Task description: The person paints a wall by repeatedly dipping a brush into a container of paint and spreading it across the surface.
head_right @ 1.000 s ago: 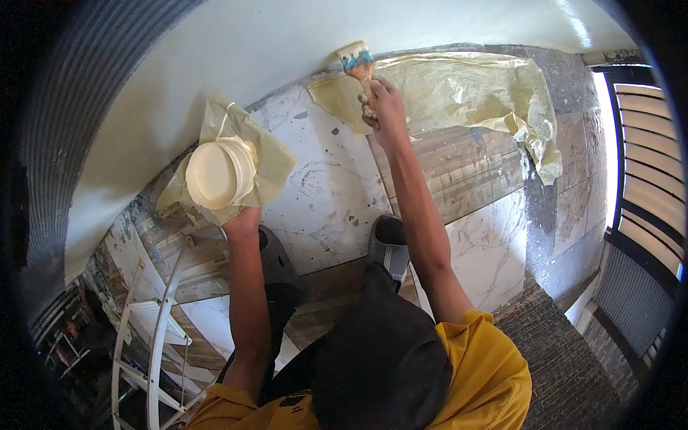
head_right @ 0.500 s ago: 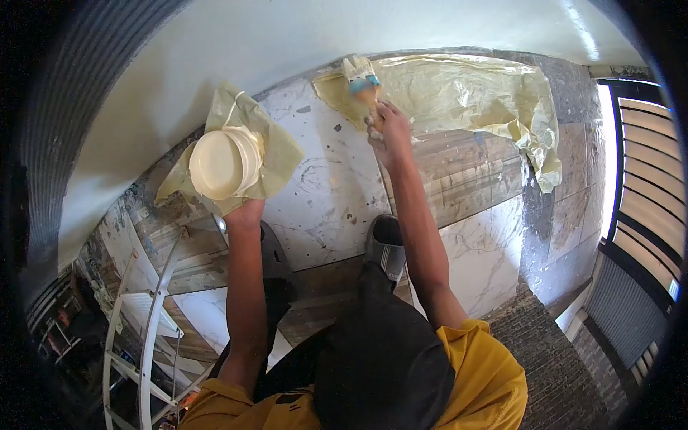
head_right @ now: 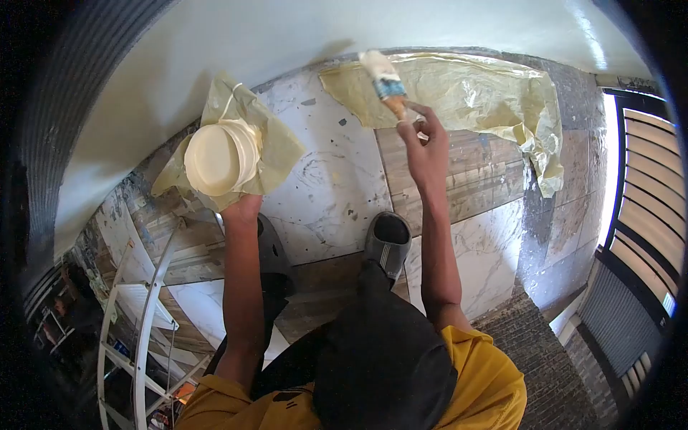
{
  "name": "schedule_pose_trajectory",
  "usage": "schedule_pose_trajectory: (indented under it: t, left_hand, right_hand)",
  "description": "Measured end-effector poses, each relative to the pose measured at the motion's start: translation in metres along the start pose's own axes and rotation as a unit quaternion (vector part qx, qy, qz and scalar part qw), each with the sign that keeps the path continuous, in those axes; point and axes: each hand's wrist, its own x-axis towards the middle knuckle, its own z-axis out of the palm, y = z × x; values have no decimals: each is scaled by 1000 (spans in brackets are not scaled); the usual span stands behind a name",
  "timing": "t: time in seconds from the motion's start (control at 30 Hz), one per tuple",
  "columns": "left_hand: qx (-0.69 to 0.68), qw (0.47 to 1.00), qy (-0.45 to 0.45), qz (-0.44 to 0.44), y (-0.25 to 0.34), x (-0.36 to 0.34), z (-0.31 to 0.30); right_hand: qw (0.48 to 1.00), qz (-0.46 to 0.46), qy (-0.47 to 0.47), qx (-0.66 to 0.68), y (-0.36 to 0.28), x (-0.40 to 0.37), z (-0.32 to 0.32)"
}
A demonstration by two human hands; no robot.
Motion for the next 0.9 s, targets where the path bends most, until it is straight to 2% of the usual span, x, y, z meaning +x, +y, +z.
schedule_pose_trajectory:
  t: [0.03, 0.17, 0.23, 0.37, 0.47, 0.6, 0.67, 0.77, 0.9]
  left_hand:
    - [-15, 1000, -17, -4, 0, 1, -1]
    - [-49, 999, -4, -20, -2, 0, -6]
    - [0, 1000, -22, -12, -6, 1, -4]
    - [-13, 999, -35, -24, -9, 1, 2]
    - [-32, 999, -24, -30, -9, -2, 4]
    - [-26, 999, -31, -21, -3, -2, 1]
    - [-11, 999, -27, -14, -1, -4, 0]
    - [-30, 999, -30, -16, -3, -1, 1]
    - [-52, 998, -39, -20, -4, 0, -6]
  right_hand:
    - [986, -61, 13, -153, 5, -1, -1]
    - [972, -74, 40, -221, 23, 17, 30]
    - [974, -79, 36, -211, 32, 30, 44]
    - [975, -81, 47, -200, 36, 61, 70]
    - [968, -148, 84, -183, 16, 72, 76]
    - [976, -168, 99, -100, -12, 29, 56]
    - [981, -140, 110, -72, -20, 2, 42]
    - [986, -94, 78, -117, -13, -12, 31]
    - [971, -125, 43, -198, 14, 15, 51]
